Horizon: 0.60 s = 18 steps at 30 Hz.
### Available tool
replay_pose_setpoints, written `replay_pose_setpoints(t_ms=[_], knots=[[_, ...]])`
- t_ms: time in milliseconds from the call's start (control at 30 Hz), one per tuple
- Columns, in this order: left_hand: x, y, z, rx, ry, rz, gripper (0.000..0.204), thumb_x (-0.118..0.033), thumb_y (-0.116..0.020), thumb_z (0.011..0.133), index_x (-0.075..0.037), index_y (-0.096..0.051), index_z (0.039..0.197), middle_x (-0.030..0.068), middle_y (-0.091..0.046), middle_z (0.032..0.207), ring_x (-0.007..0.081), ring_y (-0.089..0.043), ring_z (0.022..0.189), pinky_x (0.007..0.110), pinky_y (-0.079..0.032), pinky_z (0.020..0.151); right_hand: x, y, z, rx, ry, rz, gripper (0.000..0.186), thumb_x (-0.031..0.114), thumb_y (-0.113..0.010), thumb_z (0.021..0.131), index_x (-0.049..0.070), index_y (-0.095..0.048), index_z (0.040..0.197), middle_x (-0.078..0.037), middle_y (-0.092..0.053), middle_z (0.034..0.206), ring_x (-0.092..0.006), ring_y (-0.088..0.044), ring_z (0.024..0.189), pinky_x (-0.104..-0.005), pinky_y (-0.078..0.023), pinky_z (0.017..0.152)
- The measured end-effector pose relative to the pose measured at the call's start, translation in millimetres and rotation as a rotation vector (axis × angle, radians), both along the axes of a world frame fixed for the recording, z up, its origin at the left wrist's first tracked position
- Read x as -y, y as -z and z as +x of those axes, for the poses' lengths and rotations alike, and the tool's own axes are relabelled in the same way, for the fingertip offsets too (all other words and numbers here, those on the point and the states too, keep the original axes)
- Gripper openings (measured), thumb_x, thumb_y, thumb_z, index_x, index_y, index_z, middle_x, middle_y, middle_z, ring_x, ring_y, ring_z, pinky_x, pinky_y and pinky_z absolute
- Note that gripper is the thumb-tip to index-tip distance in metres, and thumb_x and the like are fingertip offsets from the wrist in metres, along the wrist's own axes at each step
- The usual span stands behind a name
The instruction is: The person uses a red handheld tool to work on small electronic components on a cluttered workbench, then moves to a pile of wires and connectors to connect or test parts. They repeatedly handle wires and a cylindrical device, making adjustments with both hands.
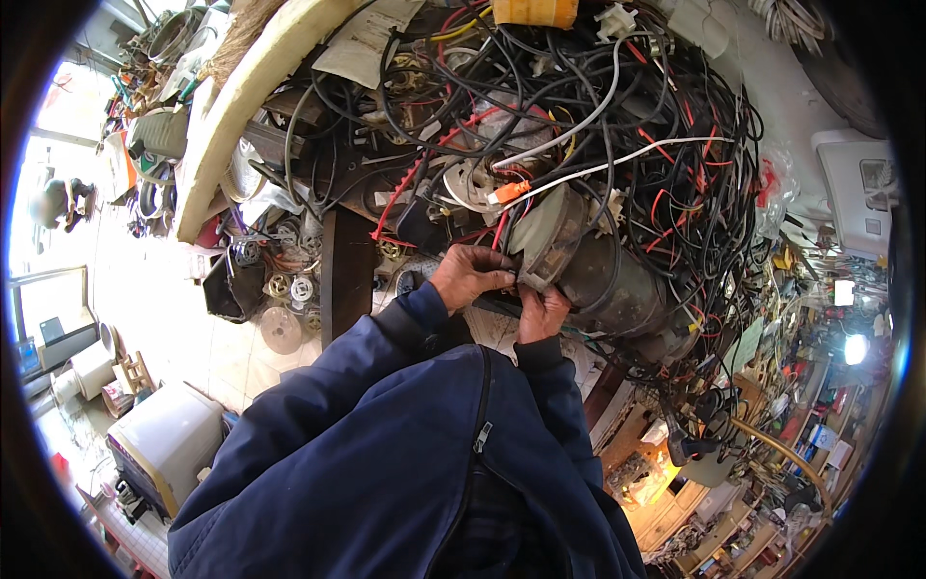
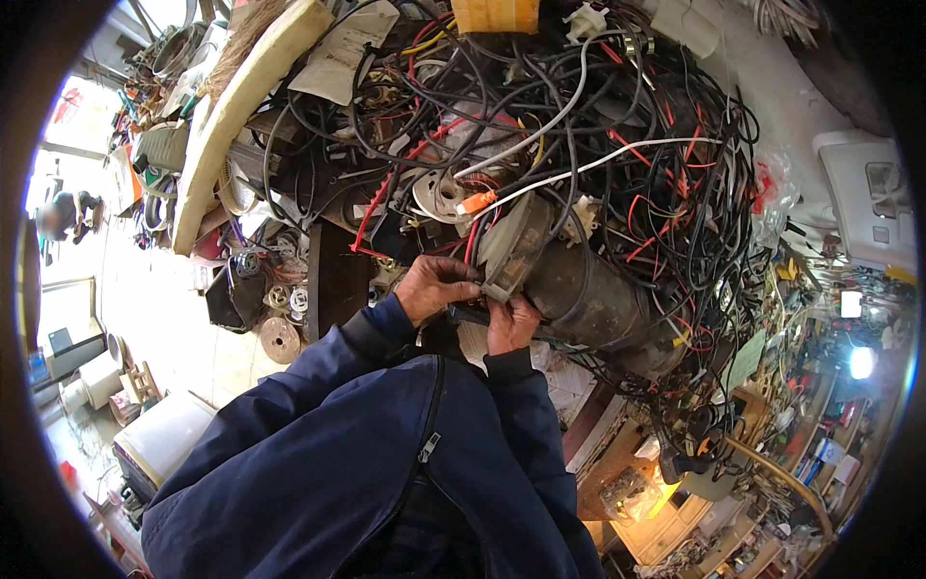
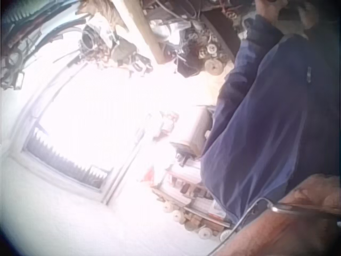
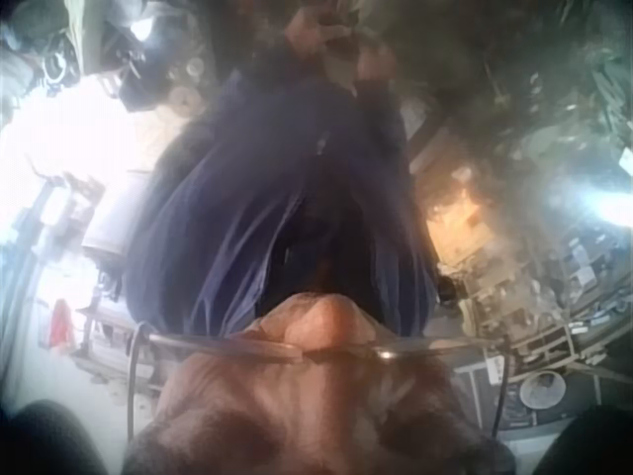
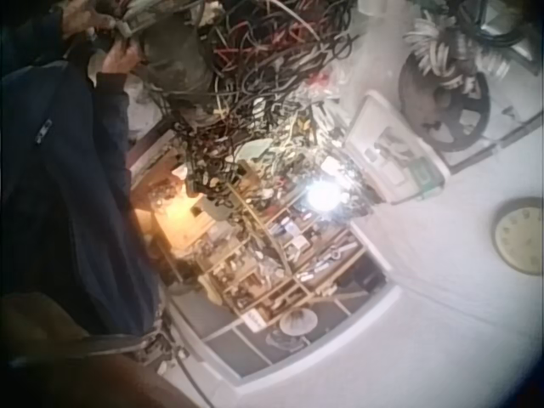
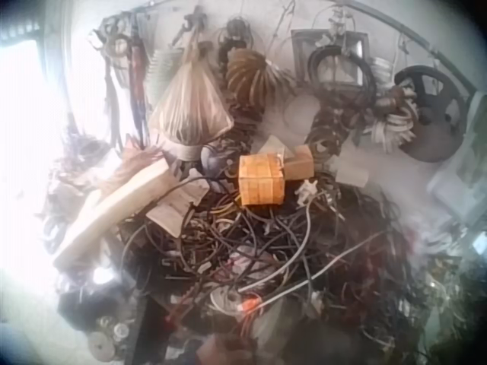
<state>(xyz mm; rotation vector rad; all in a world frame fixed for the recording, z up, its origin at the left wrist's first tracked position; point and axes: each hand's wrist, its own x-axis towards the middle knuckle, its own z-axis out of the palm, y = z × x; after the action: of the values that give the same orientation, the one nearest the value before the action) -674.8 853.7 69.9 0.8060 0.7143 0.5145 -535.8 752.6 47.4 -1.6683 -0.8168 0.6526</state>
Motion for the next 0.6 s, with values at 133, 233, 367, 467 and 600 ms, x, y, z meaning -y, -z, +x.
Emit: replay_pose_setpoints(t_ms=[133, 233, 367, 467, 600], knots=[[4.4, 4.0, 0.3, -0.014, -0.028, 0.043, 0.017, 0.000, -0.071, 0.083, 0.006, -0.070, 0.099, 0.0084, -0.072, 0.086, 0.0113, -0.065, 0.077, 0.027, -0.054, 0.073, -1.3, -8.8, -0.8, 0.035, -0.018, -0.023, 0.021, 0.013, -0.068, 0.086, 0.001, -0.070, 0.104, -0.008, -0.072, 0.094, -0.0117, -0.063, 0.080, -0.0316, -0.051, 0.072], [5.5, 4.6, 0.5, -0.034, -0.031, 0.060, 0.018, -0.001, -0.070, 0.084, 0.005, -0.071, 0.100, 0.0087, -0.072, 0.088, 0.0116, -0.065, 0.078, 0.027, -0.054, 0.074, 0.9, -1.4, 0.2, -0.023, -0.003, -0.026, 0.022, 0.013, -0.069, 0.086, 0.000, -0.070, 0.104, -0.008, -0.072, 0.093, -0.0121, -0.063, 0.079, -0.0317, -0.051, 0.071], [7.0, 6.6, 1.4, -0.015, -0.081, 0.052, 0.016, -0.002, -0.070, 0.084, 0.005, -0.071, 0.099, 0.0083, -0.072, 0.087, 0.0108, -0.065, 0.077, 0.027, -0.054, 0.073, -0.2, -1.5, -1.0, -0.049, 0.012, -0.010, 0.021, 0.012, -0.069, 0.086, 0.000, -0.070, 0.103, -0.009, -0.072, 0.089, -0.0127, -0.064, 0.077, -0.0315, -0.051, 0.068], [7.0, 0.6, 1.5, -0.041, -0.098, 0.015, 0.016, -0.003, -0.071, 0.083, 0.005, -0.071, 0.098, 0.0080, -0.072, 0.086, 0.0104, -0.064, 0.075, 0.026, -0.054, 0.072, -0.4, -0.2, -0.6, -0.023, 0.009, 0.009, 0.020, 0.012, -0.069, 0.086, 0.000, -0.070, 0.102, -0.009, -0.072, 0.088, -0.0132, -0.064, 0.075, -0.0314, -0.051, 0.068], [9.5, -0.5, 2.8, -0.112, -0.118, 0.024, 0.016, -0.003, -0.073, 0.082, 0.004, -0.072, 0.096, 0.0076, -0.072, 0.085, 0.0100, -0.064, 0.073, 0.025, -0.053, 0.069, 0.5, -0.5, 1.2, -0.028, -0.005, -0.016, 0.019, 0.011, -0.069, 0.086, 0.000, -0.070, 0.102, -0.008, -0.072, 0.088, -0.0135, -0.064, 0.075, -0.0316, -0.052, 0.068]])
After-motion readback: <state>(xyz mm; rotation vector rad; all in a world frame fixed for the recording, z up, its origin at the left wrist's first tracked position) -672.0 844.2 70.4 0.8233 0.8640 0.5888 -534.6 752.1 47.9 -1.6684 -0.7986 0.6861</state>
